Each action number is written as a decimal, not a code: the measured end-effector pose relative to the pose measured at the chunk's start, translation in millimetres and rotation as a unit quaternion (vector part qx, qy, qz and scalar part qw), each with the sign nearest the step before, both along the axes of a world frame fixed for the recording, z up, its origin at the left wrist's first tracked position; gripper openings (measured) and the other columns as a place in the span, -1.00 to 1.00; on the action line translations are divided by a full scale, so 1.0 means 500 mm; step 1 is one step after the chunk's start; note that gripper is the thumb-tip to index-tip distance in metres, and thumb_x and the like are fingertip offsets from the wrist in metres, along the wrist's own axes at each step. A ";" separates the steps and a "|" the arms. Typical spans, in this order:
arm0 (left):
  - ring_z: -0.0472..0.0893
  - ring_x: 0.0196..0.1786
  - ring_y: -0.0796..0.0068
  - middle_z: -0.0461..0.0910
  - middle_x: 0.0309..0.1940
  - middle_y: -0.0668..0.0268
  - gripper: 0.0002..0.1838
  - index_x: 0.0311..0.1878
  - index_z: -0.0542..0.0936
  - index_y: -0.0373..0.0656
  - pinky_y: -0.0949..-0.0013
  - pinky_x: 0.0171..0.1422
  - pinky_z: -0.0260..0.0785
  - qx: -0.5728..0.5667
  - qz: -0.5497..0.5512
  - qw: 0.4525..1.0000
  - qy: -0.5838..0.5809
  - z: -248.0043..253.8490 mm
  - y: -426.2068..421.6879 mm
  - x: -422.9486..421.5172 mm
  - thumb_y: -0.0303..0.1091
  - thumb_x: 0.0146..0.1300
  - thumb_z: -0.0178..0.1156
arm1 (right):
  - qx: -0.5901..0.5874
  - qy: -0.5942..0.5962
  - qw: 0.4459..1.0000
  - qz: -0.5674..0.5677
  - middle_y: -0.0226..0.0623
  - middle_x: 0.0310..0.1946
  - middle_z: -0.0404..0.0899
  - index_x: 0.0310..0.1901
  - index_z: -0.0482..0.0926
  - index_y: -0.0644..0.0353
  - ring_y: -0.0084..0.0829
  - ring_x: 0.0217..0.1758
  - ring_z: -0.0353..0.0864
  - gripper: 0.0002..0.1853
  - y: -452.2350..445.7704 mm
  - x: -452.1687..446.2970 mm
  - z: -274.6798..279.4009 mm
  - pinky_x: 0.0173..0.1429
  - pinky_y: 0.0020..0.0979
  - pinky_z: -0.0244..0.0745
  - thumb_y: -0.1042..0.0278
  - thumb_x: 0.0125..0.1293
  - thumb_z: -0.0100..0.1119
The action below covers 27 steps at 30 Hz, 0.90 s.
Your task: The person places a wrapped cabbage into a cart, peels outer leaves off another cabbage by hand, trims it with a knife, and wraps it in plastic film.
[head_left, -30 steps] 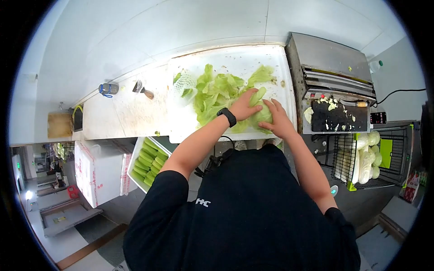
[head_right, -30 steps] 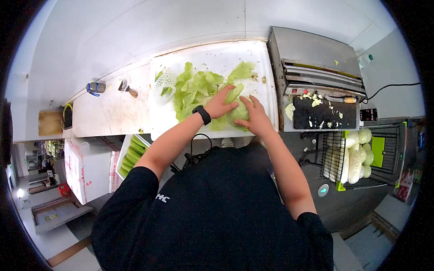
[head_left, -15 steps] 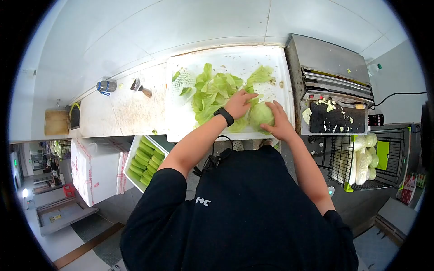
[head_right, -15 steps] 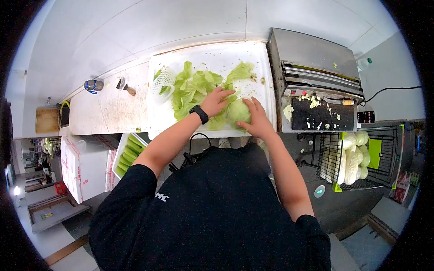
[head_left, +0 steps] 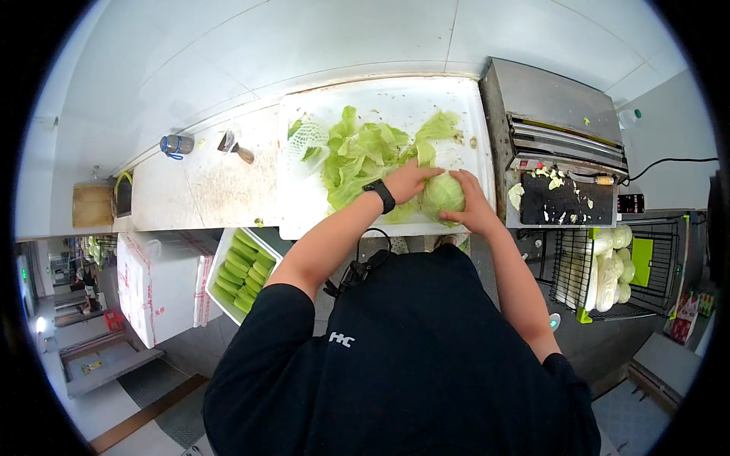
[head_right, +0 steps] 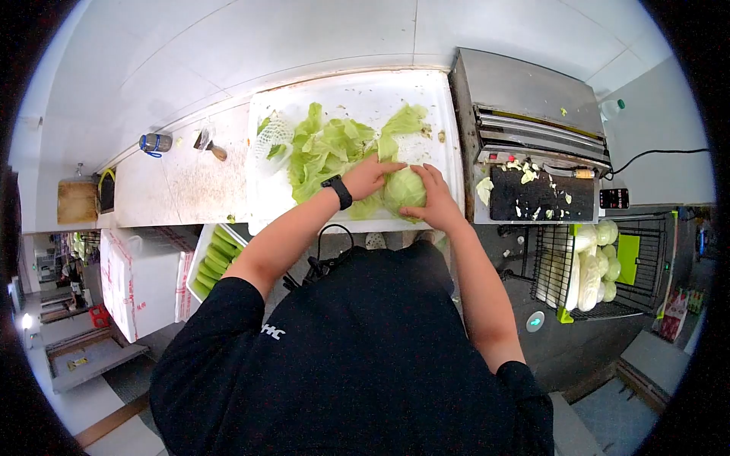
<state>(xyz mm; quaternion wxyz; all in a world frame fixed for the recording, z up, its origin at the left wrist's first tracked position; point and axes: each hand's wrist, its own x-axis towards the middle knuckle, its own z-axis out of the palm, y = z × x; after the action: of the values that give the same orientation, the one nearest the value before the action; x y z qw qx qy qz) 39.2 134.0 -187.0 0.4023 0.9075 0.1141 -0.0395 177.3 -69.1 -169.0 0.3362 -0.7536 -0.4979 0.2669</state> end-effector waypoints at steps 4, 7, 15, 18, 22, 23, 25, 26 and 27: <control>0.58 0.07 -0.01 0.52 0.11 -0.14 -0.47 0.31 0.55 -0.02 0.15 0.23 0.44 -0.006 0.050 0.995 0.082 0.039 0.003 0.006 -0.51 0.26 0.00 | 0.029 0.046 0.998 0.013 -0.02 0.43 0.17 0.41 0.27 0.09 0.00 0.51 0.18 0.01 0.004 0.019 -0.001 0.54 -0.16 0.19 0.18 -0.10 0.64; 0.62 0.05 0.05 0.56 0.09 -0.05 -0.55 0.24 0.57 -0.09 0.17 0.12 0.51 -0.119 0.093 0.984 0.099 -0.018 0.017 0.012 -0.47 0.27 0.06 | 0.021 0.073 0.997 0.015 -0.05 0.40 0.20 0.41 0.25 0.13 -0.04 0.50 0.20 0.00 0.002 0.030 0.003 0.55 -0.19 0.18 0.20 -0.08 0.63; 0.65 0.05 0.12 0.67 -0.06 0.05 -0.70 -0.01 0.63 -0.18 0.18 0.17 0.48 -0.175 0.261 0.948 0.058 0.007 -0.037 -0.002 -0.32 0.21 0.21 | 0.021 0.100 0.995 -0.007 -0.07 0.39 0.22 0.41 0.23 0.16 -0.06 0.50 0.21 -0.01 -0.001 0.031 -0.003 0.54 -0.21 0.17 0.26 -0.06 0.61; 0.63 0.05 0.02 0.67 -0.06 0.02 -0.69 0.00 0.63 -0.16 0.17 0.21 0.44 -0.089 0.242 0.966 0.006 -0.062 -0.027 -0.011 -0.35 0.17 0.21 | 0.037 0.086 0.996 -0.004 -0.08 0.39 0.22 0.41 0.23 0.15 -0.07 0.49 0.22 -0.03 -0.006 0.025 -0.012 0.54 -0.21 0.16 0.26 -0.04 0.60; 0.63 0.04 0.02 0.66 -0.06 0.01 -0.68 0.01 0.64 -0.15 0.15 0.21 0.44 -0.054 0.248 0.967 0.017 -0.071 -0.012 -0.027 -0.38 0.16 0.20 | 0.049 0.075 0.996 -0.027 -0.03 0.39 0.22 0.42 0.22 0.18 -0.04 0.48 0.22 -0.05 -0.008 0.015 -0.009 0.54 -0.20 0.17 0.25 0.01 0.57; 0.61 0.07 -0.01 0.66 -0.07 -0.02 -0.67 0.02 0.64 -0.15 0.13 0.21 0.43 0.001 0.282 0.959 0.019 -0.070 0.004 -0.039 -0.36 0.16 0.21 | 0.038 0.091 0.994 -0.055 -0.01 0.38 0.23 0.42 0.22 0.20 -0.03 0.48 0.22 -0.06 -0.009 0.013 -0.008 0.54 -0.20 0.17 0.23 0.04 0.56; 0.59 0.09 -0.04 0.66 -0.08 -0.05 -0.66 0.03 0.64 -0.14 0.10 0.21 0.43 0.054 0.305 0.951 0.025 -0.058 0.030 -0.061 -0.34 0.17 0.22 | 0.039 0.089 0.991 -0.097 0.04 0.36 0.25 0.43 0.20 0.21 -0.02 0.46 0.26 -0.08 -0.009 0.015 -0.042 0.51 -0.19 0.21 0.18 0.10 0.53; 0.54 0.17 -0.09 0.60 0.03 -0.12 -0.64 0.05 0.64 -0.12 0.08 0.25 0.41 0.092 0.263 0.960 0.039 -0.030 0.049 -0.073 -0.27 0.17 0.26 | 0.042 0.083 0.987 -0.129 0.09 0.34 0.27 0.44 0.19 0.22 0.00 0.43 0.29 -0.09 0.005 0.018 -0.039 0.49 -0.19 0.24 0.12 0.15 0.49; 0.49 0.25 -0.13 0.54 0.13 -0.18 -0.61 0.07 0.65 -0.10 0.05 0.29 0.39 0.129 0.218 0.966 0.057 -0.006 0.051 -0.087 -0.20 0.17 0.30 | 0.004 0.117 0.977 -0.177 0.13 0.32 0.29 0.45 0.18 0.22 0.00 0.39 0.34 -0.10 0.018 0.023 -0.035 0.46 -0.18 0.28 0.07 0.20 0.46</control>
<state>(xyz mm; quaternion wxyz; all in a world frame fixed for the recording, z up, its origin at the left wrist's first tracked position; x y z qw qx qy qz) -4.1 159.3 -190.0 0.2739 0.9009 0.3365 0.0127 188.9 -59.9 -186.7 0.4370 -0.7917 -0.3150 0.2881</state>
